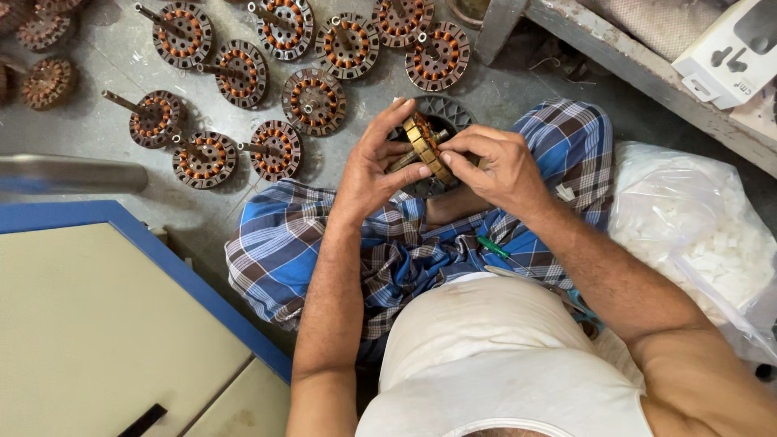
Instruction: The person sits on the floor and assembles a motor armature by inserting small white insulating pieces into the slots of a laminated core with copper windings. They use a green-handled tool to push the pieces into place and rotate the armature to access different slots.
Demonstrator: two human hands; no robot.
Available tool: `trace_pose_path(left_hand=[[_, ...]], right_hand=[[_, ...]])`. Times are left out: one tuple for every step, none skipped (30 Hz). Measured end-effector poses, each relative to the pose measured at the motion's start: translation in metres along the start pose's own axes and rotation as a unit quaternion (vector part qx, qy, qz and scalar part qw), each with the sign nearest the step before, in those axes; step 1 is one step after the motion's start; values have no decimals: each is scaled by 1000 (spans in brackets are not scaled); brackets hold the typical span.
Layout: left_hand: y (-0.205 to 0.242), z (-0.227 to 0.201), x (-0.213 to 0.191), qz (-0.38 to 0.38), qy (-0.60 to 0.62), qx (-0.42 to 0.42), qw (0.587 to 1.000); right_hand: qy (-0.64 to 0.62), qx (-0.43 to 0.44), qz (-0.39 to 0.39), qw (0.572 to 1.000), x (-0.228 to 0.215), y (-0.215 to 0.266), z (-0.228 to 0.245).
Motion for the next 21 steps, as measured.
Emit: trace_pose_path(left_hand=[[-1, 0, 0, 4, 7, 3, 1000], [-1, 0, 0, 8, 14, 6, 1000], [0, 0, 0, 12, 22, 8, 1000], [0, 0, 0, 12, 27, 7, 1000], [1, 0, 0, 12, 31, 7, 999], [1, 0, 0, 13, 36, 6, 999], [1, 0, 1, 13, 44, 5, 999], [1, 0, 1, 13, 53, 3, 999], [1, 0, 1, 13, 61, 2, 998], [1, 0, 1, 12, 61, 1, 998], [2, 0, 1, 11, 62, 0, 998], [3, 1, 1, 9, 62, -2, 998], [3, 2, 1, 3, 59, -4, 998], [2, 4, 0, -3, 55, -7, 998], [2, 4, -1, -9, 51, -8, 999], [2, 3, 0, -3, 58, 0, 998], [1, 1, 1, 4, 64, 9, 998], [0, -1, 2, 11, 70, 18, 997], [0, 1, 1, 10, 67, 13, 998], [-1, 2, 0, 9, 63, 8, 998], [0, 3, -1, 7, 60, 3, 998]], right_hand=[[1, 6, -5, 1000, 1, 0, 0], [2, 12, -11, 1000, 1, 1, 0], [1, 16, -17, 1000, 1, 1, 0], [1, 20, -23, 1000, 2, 2, 0], [0, 24, -30, 999, 2, 2, 0], [-5, 25, -32, 999, 2, 1, 0], [-10, 26, -33, 999, 2, 1, -1], [-15, 27, -35, 999, 2, 1, -2], [-28, 32, -30, 999, 3, 1, -3], [-41, 37, -26, 998, 3, 0, -5], [-54, 42, -22, 997, 5, 0, -6], [-58, 47, -19, 997, 6, 0, -8], [-61, 51, -17, 997, 6, 0, -9], [-65, 56, -14, 996, 6, 0, -10], [-62, 51, -15, 997, 6, 1, -9], [-60, 47, -17, 997, 5, 1, -9], [-57, 42, -19, 997, 3, 0, -8], [-57, 45, -1, 997, 5, -2, -11], [-56, 50, 20, 997, 7, -2, -14], [-55, 55, 41, 996, 9, -4, -17], [-72, 76, 63, 993, 11, -4, -24]])
Point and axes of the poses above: each hand's wrist, its own y-axis away from the middle knuckle, its own x-axis out of the palm, z = x × y, the point moved 9 cm from there along -y, towards the middle knuckle, and after that the axes turned 14 degrees about y, right-handed, at the moved point
